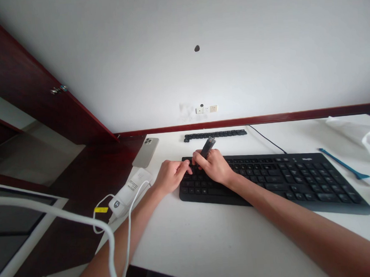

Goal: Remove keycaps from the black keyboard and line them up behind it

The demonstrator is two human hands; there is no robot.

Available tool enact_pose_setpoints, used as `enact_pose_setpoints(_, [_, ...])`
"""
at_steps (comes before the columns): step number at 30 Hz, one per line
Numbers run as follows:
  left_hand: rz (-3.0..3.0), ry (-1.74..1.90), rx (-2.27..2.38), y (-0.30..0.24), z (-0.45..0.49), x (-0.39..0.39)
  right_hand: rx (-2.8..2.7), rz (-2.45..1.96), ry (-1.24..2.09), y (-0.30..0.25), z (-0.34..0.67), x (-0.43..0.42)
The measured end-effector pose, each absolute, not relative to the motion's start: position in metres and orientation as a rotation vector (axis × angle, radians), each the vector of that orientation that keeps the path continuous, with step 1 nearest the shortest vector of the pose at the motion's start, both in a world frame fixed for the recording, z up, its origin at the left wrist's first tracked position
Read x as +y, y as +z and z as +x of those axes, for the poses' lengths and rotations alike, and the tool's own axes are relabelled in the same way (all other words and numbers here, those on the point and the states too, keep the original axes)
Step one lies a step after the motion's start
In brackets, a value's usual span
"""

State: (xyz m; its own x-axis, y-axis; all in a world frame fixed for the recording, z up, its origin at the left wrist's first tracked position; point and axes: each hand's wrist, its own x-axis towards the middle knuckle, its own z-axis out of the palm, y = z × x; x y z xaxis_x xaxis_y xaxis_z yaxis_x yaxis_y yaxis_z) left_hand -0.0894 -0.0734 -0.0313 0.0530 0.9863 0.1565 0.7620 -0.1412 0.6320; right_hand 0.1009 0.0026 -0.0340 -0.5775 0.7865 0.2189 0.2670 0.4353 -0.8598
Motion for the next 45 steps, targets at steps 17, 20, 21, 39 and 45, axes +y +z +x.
enact_pose_setpoints(17, [1.936,0.791,1.745,-0.032,-0.092,-0.07,-2.289,-0.61,0.79,-0.036,0.1,-0.003])
enact_pose_setpoints(20, [1.886,0.81,1.746,-0.033,-0.093,-0.069,-2.198,-0.547,0.763,-0.036,0.1,-0.003])
enact_pose_setpoints(21, [1.874,0.814,1.743,-0.034,-0.093,-0.069,-2.172,-0.533,0.782,-0.035,0.1,-0.003])
enact_pose_setpoints(39, [2.264,0.852,1.612,-0.036,-0.086,-0.068,-1.713,-0.488,1.649,-0.008,0.089,-0.019])
enact_pose_setpoints(45, [2.198,0.922,1.37,-0.042,-0.077,-0.069,-1.724,-0.433,1.6,-0.008,0.086,-0.021])
